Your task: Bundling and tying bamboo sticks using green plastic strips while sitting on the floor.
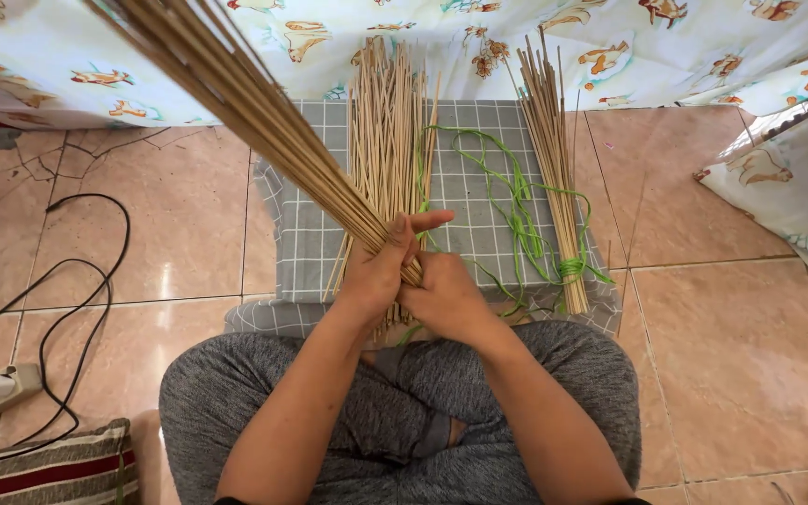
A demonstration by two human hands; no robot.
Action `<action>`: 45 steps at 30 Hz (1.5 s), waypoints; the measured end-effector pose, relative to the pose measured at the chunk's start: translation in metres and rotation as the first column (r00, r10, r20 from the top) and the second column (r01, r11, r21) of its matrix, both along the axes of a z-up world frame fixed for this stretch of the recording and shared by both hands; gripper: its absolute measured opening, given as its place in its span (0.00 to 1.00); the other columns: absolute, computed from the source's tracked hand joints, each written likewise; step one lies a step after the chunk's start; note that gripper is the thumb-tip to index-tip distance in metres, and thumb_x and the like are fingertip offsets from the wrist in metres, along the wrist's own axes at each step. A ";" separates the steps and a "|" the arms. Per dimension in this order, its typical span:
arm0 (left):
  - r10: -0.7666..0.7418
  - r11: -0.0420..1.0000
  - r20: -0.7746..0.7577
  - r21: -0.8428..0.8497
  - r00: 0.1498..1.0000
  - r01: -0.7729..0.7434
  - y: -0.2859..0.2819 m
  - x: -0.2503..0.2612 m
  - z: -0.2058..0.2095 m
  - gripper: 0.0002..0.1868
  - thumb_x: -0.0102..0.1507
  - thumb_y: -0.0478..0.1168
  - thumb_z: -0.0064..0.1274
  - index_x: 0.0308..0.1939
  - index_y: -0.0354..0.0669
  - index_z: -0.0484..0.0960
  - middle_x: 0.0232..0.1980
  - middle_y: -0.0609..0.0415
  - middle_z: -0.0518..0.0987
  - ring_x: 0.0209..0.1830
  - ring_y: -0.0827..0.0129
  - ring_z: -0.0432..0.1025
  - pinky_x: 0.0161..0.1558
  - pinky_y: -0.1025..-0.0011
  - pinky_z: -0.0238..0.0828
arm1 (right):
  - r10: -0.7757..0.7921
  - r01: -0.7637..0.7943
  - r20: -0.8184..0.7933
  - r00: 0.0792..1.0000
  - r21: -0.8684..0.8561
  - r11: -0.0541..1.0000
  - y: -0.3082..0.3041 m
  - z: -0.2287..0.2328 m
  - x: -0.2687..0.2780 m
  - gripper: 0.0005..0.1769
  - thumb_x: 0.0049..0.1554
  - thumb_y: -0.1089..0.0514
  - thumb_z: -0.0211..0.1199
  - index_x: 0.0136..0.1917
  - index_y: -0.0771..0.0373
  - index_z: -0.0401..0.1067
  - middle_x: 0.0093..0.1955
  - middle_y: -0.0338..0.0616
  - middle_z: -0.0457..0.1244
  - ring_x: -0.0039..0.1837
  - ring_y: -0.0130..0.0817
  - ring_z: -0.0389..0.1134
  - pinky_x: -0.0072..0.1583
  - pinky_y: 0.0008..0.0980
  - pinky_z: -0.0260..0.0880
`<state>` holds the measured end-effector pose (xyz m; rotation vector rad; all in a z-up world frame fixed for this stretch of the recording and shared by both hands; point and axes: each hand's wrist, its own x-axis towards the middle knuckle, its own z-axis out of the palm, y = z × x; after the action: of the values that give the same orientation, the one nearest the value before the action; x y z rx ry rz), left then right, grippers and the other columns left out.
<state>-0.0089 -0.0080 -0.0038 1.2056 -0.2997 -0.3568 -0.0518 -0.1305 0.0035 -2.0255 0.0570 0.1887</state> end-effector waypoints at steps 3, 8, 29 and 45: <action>0.127 0.975 -0.009 0.185 0.992 -0.123 -0.004 -0.012 0.014 0.30 0.67 0.65 0.46 0.48 0.40 0.83 0.65 0.41 0.79 0.64 0.57 0.69 0.62 0.58 0.62 | 0.032 -0.036 -0.025 0.999 -0.165 0.986 -0.010 -0.014 0.002 0.26 0.48 0.58 0.59 0.54 0.81 0.75 0.37 0.67 0.70 0.41 0.57 0.74 0.40 0.45 0.73; 0.514 0.665 0.482 0.299 0.710 -0.685 0.039 -0.014 0.021 0.52 0.71 0.69 0.42 0.81 0.52 0.26 0.87 0.46 0.26 0.91 0.47 0.25 0.91 0.39 0.27 | 0.006 0.016 0.066 0.998 -0.331 0.944 -0.027 0.006 -0.003 0.16 0.51 0.54 0.65 0.45 0.71 0.76 0.34 0.58 0.69 0.35 0.53 0.71 0.39 0.44 0.71; -0.737 -0.216 -0.392 0.908 0.551 0.358 0.008 0.002 0.138 0.29 0.70 0.57 0.38 0.51 0.32 0.80 0.43 0.36 0.83 0.47 0.41 0.80 0.48 0.50 0.75 | 0.460 -0.296 0.145 0.876 -0.591 0.750 -0.045 0.059 -0.030 0.10 0.54 0.53 0.64 0.44 0.62 0.73 0.35 0.54 0.69 0.41 0.59 0.73 0.44 0.52 0.74; -0.653 0.199 -0.142 0.915 0.744 0.350 0.014 -0.005 0.171 0.38 0.69 0.55 0.36 0.78 0.38 0.52 0.28 0.46 0.78 0.29 0.55 0.74 0.34 0.56 0.76 | -0.305 -0.003 0.331 0.893 0.682 0.731 -0.068 0.000 -0.004 0.12 0.60 0.68 0.62 0.59 0.68 0.73 0.36 0.51 0.70 0.35 0.35 0.72 0.36 0.25 0.69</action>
<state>-0.0135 0.0063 0.1673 2.3013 -0.8628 -1.0625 -0.0559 -0.1989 0.0036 -1.2790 -0.1057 -0.3156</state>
